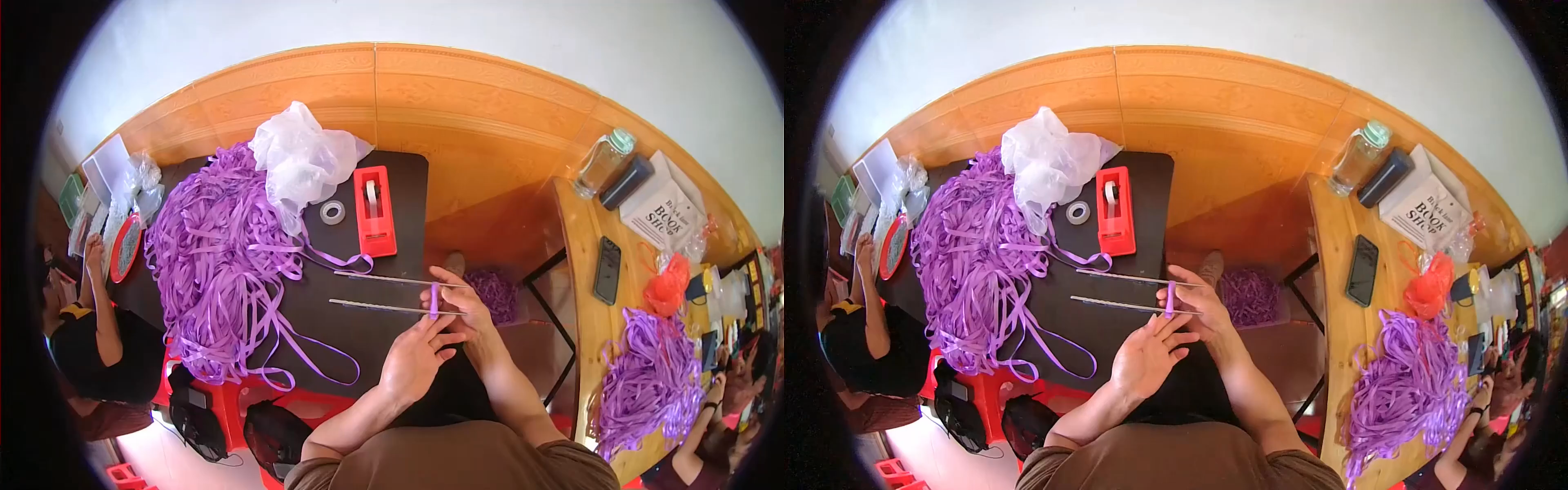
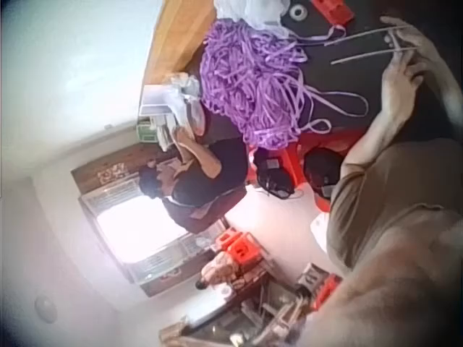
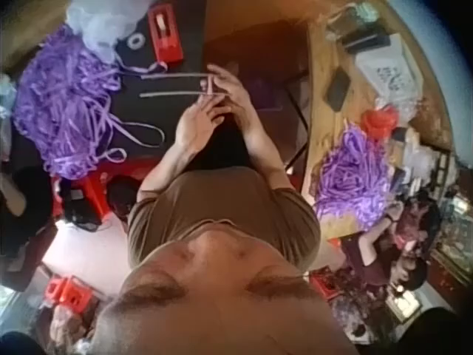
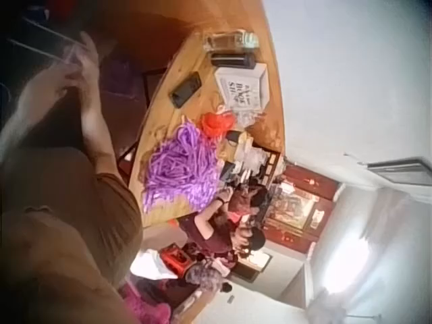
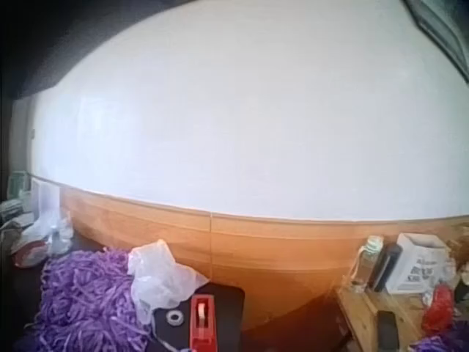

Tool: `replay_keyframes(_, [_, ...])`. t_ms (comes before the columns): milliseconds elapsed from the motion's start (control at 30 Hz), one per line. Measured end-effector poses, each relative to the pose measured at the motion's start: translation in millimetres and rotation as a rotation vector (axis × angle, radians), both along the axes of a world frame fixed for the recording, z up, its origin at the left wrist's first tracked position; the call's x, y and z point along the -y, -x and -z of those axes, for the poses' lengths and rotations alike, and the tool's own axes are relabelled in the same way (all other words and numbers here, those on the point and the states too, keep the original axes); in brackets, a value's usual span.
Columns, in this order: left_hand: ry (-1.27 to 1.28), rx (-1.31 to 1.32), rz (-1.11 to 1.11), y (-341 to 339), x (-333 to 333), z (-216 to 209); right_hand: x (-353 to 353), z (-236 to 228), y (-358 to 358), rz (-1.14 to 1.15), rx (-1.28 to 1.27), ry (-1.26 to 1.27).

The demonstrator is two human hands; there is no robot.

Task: Folding and looping purple ribbons around a metal guide tool to create uniform sections for further assembly.

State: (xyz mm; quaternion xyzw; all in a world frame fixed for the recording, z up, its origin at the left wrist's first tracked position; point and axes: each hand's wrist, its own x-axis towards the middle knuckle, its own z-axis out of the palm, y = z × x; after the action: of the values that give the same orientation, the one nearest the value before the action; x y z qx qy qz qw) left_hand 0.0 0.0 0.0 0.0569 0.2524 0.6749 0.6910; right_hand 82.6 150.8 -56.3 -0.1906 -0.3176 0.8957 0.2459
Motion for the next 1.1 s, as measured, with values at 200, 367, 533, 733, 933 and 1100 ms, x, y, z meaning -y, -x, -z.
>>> replay_keyframes(200, [0.011,-0.086,-0.011,-3,8,-1,0,3,8,-0.101,-0.067,0.135])
replay_keyframes(367, [0.033,-0.085,0.040,-8,15,-3,2,8,8,-0.015,-0.078,0.106])
replay_keyframes(533, [-0.010,-0.104,0.105,-3,25,-15,-6,26,-13,0.081,-0.295,0.080])
replay_keyframes(733, [-0.049,-0.191,0.208,6,33,-24,-43,11,-114,0.401,0.142,-0.175])
replay_keyframes(933, [-0.174,-0.572,0.288,-5,40,-36,-122,83,-161,0.691,1.202,-1.067])
replay_keyframes(1100, [-0.179,-2.003,-0.330,36,79,-44,-93,72,-145,0.812,0.919,-0.913])
